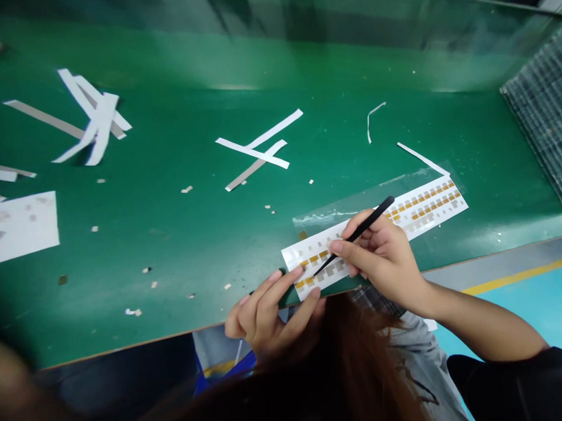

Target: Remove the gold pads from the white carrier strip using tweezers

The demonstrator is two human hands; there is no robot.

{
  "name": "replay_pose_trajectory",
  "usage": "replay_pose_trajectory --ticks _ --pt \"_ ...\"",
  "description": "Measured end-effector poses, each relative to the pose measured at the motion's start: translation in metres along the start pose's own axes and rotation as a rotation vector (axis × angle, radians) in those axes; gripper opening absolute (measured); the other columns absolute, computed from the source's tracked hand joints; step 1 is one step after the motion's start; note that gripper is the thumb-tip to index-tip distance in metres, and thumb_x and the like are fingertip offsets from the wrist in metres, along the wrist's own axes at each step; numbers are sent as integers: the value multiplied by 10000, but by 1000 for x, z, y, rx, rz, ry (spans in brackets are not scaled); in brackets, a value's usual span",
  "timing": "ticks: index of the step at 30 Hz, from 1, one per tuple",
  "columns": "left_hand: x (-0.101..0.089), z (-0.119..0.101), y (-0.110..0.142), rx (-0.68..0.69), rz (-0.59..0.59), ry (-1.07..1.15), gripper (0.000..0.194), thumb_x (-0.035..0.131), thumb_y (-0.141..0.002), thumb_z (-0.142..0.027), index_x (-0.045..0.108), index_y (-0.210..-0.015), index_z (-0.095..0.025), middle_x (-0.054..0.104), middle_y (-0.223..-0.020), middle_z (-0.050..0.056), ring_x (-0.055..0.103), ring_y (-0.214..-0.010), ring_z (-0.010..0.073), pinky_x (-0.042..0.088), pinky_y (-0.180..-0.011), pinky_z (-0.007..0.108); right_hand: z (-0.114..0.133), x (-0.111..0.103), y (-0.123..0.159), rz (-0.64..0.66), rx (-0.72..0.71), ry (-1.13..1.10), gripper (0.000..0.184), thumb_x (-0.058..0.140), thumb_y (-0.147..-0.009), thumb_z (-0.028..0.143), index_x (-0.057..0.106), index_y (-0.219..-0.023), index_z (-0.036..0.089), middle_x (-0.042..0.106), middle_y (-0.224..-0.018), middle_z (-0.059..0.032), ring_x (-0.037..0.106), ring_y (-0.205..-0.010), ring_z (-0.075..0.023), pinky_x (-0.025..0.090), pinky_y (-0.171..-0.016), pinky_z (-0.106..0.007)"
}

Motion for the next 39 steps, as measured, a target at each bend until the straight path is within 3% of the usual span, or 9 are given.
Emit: replay_pose_trajectory --ticks 17,24,27,34,39 --pt "0 0 0 3 39 -17 218 600 -753 -165 561 -917 -303 632 -1139 -17 542 -1079 164 278 -917 352 1 0 -1 -12 6 42 212 718 -732 229 511 -763 199 516 -534 68 479 -398 -52 335 -335 -152" --pt "-2 2 -2 -15 -90 14 72 549 -802 -235 565 -871 -248 706 -960 -11 591 -959 147 296 -916 331 1 0 -1 -8 1 60 210 713 -732 216 507 -766 194 515 -541 65 486 -403 -53 336 -336 -153" --pt "0 0 -4 4 -106 -35 124 520 -827 -266 610 -903 -226 717 -861 4 593 -905 155 300 -915 328 0 0 -1 -3 -4 59 216 717 -726 201 506 -767 189 518 -551 64 494 -412 -49 344 -347 -147" --pt "0 -1 -6 34 -150 -30 122 521 -833 -281 614 -868 -210 715 -841 14 593 -899 157 296 -921 323 7 -7 -4 -20 35 -67 199 682 -769 219 488 -804 194 546 -538 58 465 -405 -51 318 -342 -147" --pt "0 0 -4 19 -166 -28 107 532 -830 -275 614 -854 -211 713 -848 10 585 -910 151 284 -936 316 25 -4 -30 -13 -26 1 255 742 -702 228 506 -786 178 599 -585 29 532 -455 -65 386 -388 -163"
Point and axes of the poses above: each hand's wrist, its own y-axis away from the middle knuckle, its own x-axis out of the palm, z = x × y, the point moved 7 cm from there along -y, towards the middle knuckle
